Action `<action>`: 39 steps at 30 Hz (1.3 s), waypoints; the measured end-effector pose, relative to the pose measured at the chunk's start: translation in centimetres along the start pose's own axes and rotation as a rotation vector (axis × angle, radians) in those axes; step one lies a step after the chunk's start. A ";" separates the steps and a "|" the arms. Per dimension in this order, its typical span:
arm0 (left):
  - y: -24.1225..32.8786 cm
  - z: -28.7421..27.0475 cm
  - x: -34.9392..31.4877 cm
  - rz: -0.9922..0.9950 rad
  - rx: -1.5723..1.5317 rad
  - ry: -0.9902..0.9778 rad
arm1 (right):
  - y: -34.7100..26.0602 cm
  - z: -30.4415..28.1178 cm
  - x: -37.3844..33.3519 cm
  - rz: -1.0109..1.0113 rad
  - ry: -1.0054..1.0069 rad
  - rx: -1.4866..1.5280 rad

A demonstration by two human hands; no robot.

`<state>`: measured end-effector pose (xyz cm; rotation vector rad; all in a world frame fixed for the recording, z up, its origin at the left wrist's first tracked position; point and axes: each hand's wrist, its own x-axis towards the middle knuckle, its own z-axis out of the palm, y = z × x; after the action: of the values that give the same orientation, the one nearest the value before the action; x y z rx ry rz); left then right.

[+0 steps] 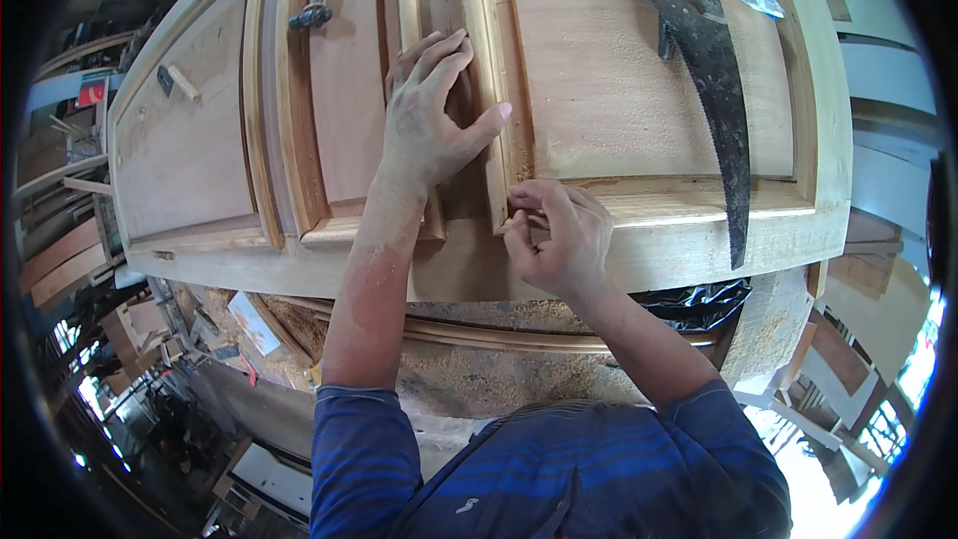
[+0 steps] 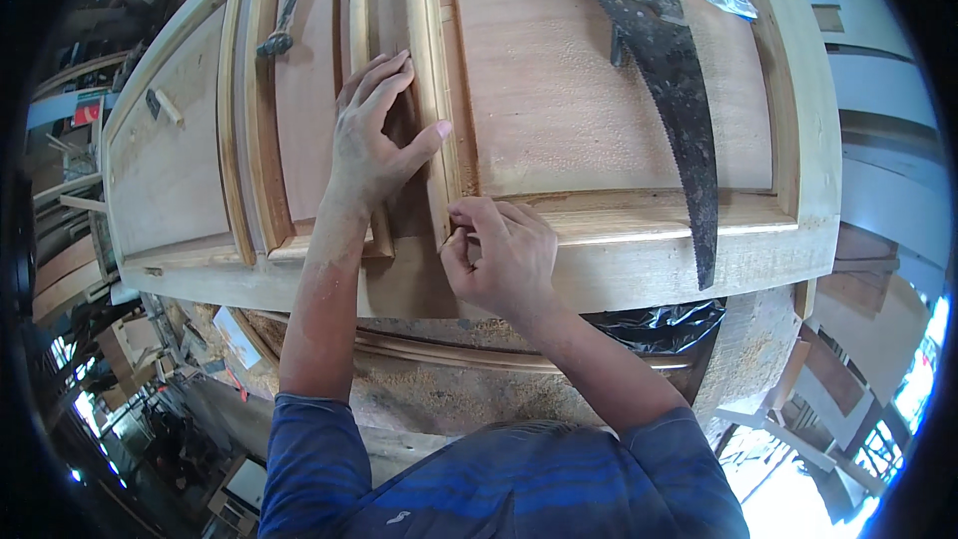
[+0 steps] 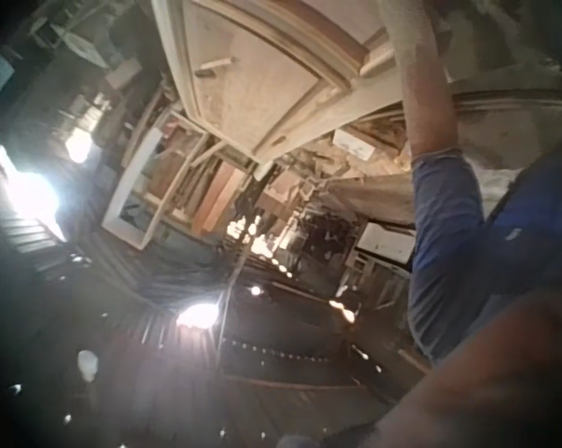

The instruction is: The person aligns a wooden trim piece against a cabinet panel and marks the cutting length with a pencil. Then, the person applies glue to the trim, positions it on the panel, and hammers small nails into the trim to secure it before sawing off the excess length.

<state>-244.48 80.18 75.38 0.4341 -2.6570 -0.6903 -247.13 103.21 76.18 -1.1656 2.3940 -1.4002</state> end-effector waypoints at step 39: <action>2.2 2.2 1.4 -0.097 0.068 0.150 | -0.9 0.7 0.9 0.003 -0.117 -0.311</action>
<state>-247.06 82.39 75.06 0.6118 -2.5372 -0.5731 -246.97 101.87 76.74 -1.2683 2.5893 -0.9506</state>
